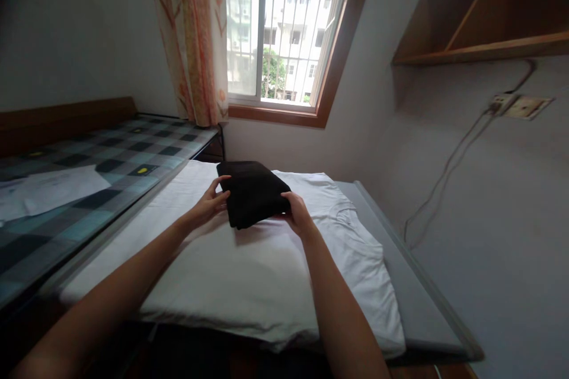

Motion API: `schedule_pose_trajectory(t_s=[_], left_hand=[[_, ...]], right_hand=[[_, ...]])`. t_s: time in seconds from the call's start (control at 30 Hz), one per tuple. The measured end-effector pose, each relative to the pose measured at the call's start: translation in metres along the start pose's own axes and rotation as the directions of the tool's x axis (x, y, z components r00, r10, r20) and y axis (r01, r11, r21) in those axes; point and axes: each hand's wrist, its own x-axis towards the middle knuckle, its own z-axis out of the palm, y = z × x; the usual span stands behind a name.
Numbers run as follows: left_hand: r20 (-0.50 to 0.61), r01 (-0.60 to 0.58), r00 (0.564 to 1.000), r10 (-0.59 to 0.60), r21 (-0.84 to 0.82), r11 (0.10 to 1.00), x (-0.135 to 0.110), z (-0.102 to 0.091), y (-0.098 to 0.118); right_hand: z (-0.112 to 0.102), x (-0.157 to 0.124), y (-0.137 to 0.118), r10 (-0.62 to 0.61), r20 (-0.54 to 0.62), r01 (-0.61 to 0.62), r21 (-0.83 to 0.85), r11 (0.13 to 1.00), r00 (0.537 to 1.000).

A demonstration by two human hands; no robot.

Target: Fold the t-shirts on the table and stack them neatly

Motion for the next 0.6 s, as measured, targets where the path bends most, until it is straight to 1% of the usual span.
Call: schedule_pose_trajectory(t_s=[0.07, 0.13, 0.17, 0.23, 0.3, 0.37, 0.43, 0.47, 0.53, 0.6], left_hand=[[0.003, 0.107, 0.994, -0.107, 0.072, 0.992, 0.002, -0.005, -0.009], [0.000, 0.195, 0.980, -0.197, 0.149, 0.970, 0.003, -0.009, -0.017], [-0.003, 0.216, 0.976, -0.219, 0.179, 0.960, 0.004, -0.010, -0.021], [-0.021, 0.225, 0.974, -0.226, 0.224, 0.948, 0.005, -0.011, -0.025], [-0.067, 0.230, 0.973, -0.220, 0.266, 0.936, 0.006, -0.009, -0.026], [-0.141, 0.231, 0.971, -0.194, 0.333, 0.914, 0.006, -0.007, -0.026], [-0.203, 0.193, 0.973, -0.112, 0.441, 0.877, 0.004, -0.006, -0.024], [-0.209, 0.159, 0.976, -0.060, 0.499, 0.852, 0.004, -0.005, -0.023], [-0.166, 0.084, 0.986, 0.015, 0.572, 0.816, 0.002, -0.005, -0.022], [-0.108, 0.042, 0.994, 0.023, 0.564, 0.824, 0.000, -0.004, -0.023]], right_hand=[[-0.008, 0.003, 0.003, 0.089, -0.013, -0.090, -0.168, 0.982, 0.996], [-0.014, 0.006, 0.007, 0.211, -0.017, -0.205, -0.310, 0.928, 0.977], [-0.016, 0.007, 0.009, 0.259, -0.008, -0.246, -0.345, 0.906, 0.966], [-0.020, 0.009, 0.012, 0.289, 0.026, -0.262, -0.350, 0.899, 0.957], [-0.022, 0.008, 0.011, 0.277, 0.051, -0.243, -0.345, 0.907, 0.960], [-0.022, 0.007, 0.010, 0.262, 0.047, -0.228, -0.363, 0.903, 0.964], [-0.021, 0.006, 0.009, 0.253, 0.023, -0.222, -0.401, 0.889, 0.967], [-0.020, 0.006, 0.009, 0.240, 0.009, -0.213, -0.430, 0.877, 0.971], [-0.020, 0.007, 0.011, 0.193, -0.026, -0.179, -0.508, 0.843, 0.981], [-0.021, 0.010, 0.014, 0.136, -0.035, -0.132, -0.570, 0.811, 0.990]])
